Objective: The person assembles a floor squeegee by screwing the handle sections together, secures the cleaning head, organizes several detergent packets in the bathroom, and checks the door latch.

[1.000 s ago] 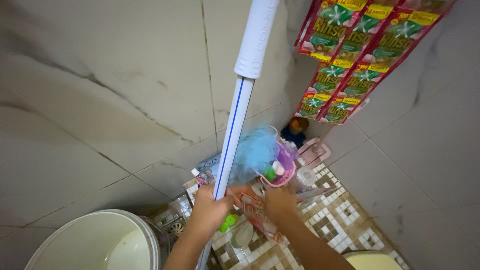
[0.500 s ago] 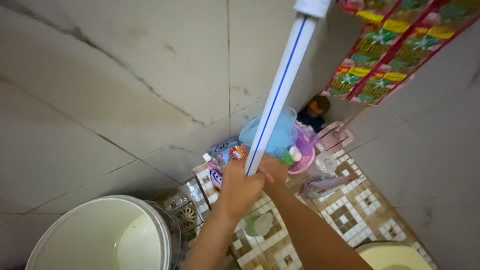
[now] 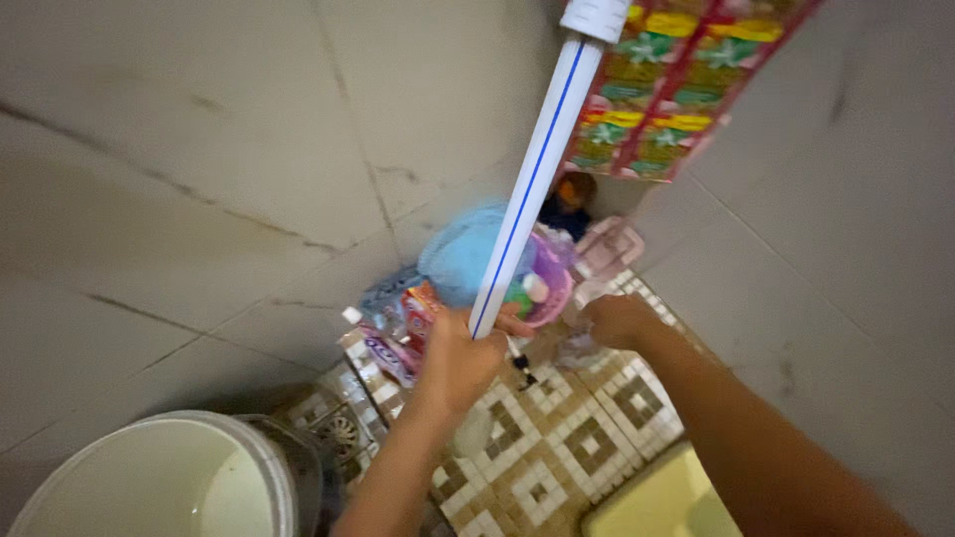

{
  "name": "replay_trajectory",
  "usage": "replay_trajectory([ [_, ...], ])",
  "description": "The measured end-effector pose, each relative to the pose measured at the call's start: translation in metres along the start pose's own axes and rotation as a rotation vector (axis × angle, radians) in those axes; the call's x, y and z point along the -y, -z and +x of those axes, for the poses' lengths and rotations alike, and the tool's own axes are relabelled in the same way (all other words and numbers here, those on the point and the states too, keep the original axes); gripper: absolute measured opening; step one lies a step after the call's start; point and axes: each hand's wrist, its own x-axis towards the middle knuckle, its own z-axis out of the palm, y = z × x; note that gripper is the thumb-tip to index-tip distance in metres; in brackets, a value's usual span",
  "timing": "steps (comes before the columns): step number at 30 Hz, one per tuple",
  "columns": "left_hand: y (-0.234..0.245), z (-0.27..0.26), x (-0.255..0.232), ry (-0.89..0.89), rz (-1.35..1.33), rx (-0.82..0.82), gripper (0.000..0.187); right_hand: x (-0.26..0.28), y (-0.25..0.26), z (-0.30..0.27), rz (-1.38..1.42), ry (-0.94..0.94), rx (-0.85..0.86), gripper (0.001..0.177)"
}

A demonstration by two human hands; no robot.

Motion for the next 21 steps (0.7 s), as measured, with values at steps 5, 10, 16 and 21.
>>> replay_trajectory([
  [5, -0.023, 0.007, -0.009, 0.194, 0.103, -0.015, 0.036, -0.014, -0.003, -0.056, -0.127, -0.084, 0.048, 0.054],
  [10, -0.026, 0.007, -0.011, 0.234, 0.069, -0.022, 0.037, 0.003, -0.007, -0.068, -0.454, 0.004, -0.178, 0.022],
  [16, -0.03, 0.011, 0.002, 0.06, 0.067, -0.02, 0.028, 0.013, 0.009, -0.068, -0.505, 0.113, -0.268, 0.017],
  [21, -0.025, 0.004, -0.003, 0.049, -0.014, -0.025, 0.023, 0.022, 0.045, -0.075, -0.366, 0.089, -0.245, 0.017],
])
